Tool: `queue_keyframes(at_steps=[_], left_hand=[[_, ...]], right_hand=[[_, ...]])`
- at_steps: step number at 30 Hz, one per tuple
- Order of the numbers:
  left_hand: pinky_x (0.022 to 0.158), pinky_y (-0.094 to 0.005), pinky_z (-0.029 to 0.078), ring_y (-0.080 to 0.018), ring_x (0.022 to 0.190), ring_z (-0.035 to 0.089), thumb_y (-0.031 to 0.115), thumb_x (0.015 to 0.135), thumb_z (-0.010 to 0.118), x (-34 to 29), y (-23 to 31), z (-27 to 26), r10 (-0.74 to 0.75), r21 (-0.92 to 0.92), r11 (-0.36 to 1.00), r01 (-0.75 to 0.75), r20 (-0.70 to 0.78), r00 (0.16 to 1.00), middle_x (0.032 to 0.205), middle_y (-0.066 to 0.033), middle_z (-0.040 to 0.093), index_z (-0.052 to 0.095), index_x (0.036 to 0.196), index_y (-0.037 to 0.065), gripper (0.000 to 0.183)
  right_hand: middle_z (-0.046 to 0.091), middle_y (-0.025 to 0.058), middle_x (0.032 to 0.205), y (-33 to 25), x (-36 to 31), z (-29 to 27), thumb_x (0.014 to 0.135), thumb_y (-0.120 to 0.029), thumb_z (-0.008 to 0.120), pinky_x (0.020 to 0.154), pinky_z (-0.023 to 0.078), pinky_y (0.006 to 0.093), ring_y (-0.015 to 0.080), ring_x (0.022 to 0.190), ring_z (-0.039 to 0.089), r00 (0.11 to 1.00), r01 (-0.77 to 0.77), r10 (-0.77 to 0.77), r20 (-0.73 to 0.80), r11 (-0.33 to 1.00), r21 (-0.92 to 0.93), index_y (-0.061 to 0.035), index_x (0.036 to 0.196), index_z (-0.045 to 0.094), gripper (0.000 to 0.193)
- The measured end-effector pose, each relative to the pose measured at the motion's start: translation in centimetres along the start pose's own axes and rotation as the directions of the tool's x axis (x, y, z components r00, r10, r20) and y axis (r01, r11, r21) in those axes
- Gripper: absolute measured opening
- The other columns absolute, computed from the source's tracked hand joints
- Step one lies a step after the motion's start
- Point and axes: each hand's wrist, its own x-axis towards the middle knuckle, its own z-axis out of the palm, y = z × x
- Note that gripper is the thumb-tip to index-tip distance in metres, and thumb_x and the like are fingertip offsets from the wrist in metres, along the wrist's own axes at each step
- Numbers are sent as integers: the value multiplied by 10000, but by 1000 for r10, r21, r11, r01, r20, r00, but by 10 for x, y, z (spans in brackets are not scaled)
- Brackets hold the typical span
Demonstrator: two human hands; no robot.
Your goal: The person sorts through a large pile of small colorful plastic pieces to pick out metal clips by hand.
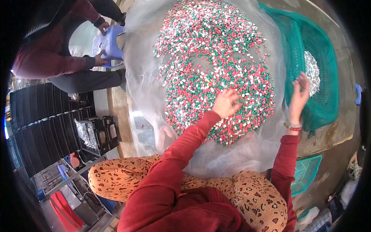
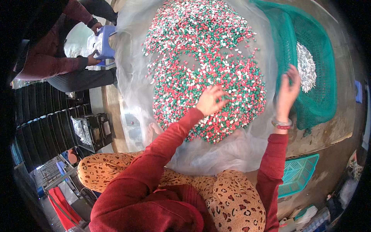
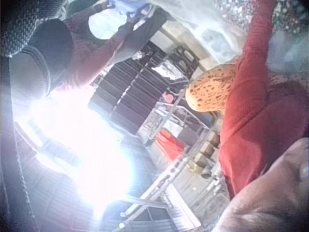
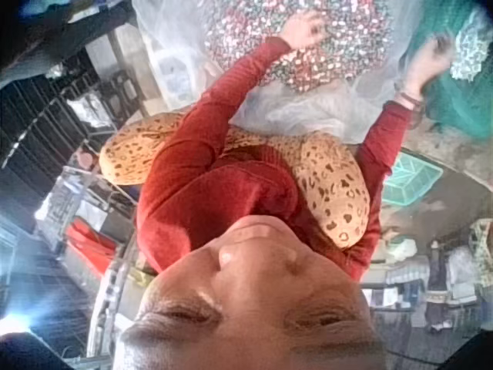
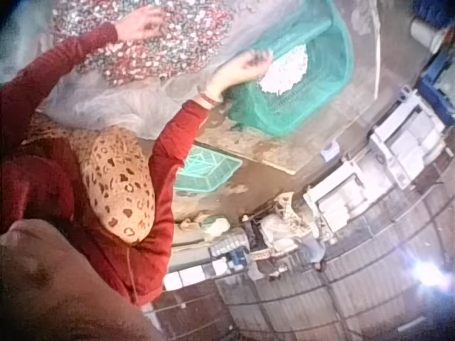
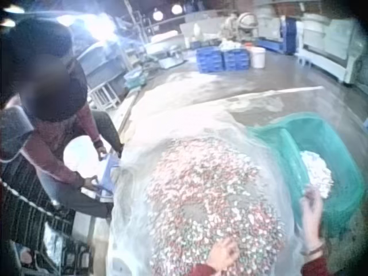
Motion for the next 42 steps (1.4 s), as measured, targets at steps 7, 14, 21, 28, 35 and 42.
queue_keyframes(at_steps=[7,14,21,28,35,42], left_hand=[[839,-416,400,-304,911,530,174,763,574,6,-1,-46,24,37,999,-16,-240,971,957,-100,575,609,978,109,228],[803,-401,432,-290,844,551,144,756,572,69,-132,-51,16,422,907,-2,-29,999,876,-108,556,618,889,80,154],[679,-372,485,-267,842,564,191,807,523,89,-131,-59,83,642,730,-234,257,963,855,-93,546,554,861,85,123],[549,-287,453,-151,582,553,158,861,498,34,-93,-82,-557,-365,815,450,-283,781,684,-94,571,498,847,-13,172],[615,-238,449,-113,701,498,11,856,491,-69,-75,-100,-720,-953,304,10,-223,658,814,-44,503,450,938,36,95],[648,-270,463,-124,740,525,62,838,539,-75,-52,-128,-632,-962,252,108,-79,771,859,-53,543,491,1023,35,193]], right_hand=[[581,84,958,-48,-55,65,820,-20,492,827,422,272,189,966,546,836,249,-182,518,966,-63,-44,1056,561,247],[573,108,989,-37,-87,52,864,-100,482,832,435,309,204,995,544,814,-317,243,528,947,53,-34,1057,567,221],[367,215,1306,76,-51,71,878,-347,432,1026,250,384,356,1233,317,923,95,50,382,931,-352,14,1259,380,528],[509,149,1192,46,-98,150,856,-379,489,910,396,351,275,1072,511,600,122,-45,799,992,-37,-83,1188,487,445],[394,152,1283,-45,-177,122,740,-421,576,879,413,413,306,1076,486,340,603,-213,916,797,-39,-251,1317,330,650],[474,88,1205,-36,-196,98,707,-142,568,896,403,401,264,1029,521,237,688,-241,941,726,12,-302,1239,437,572]])
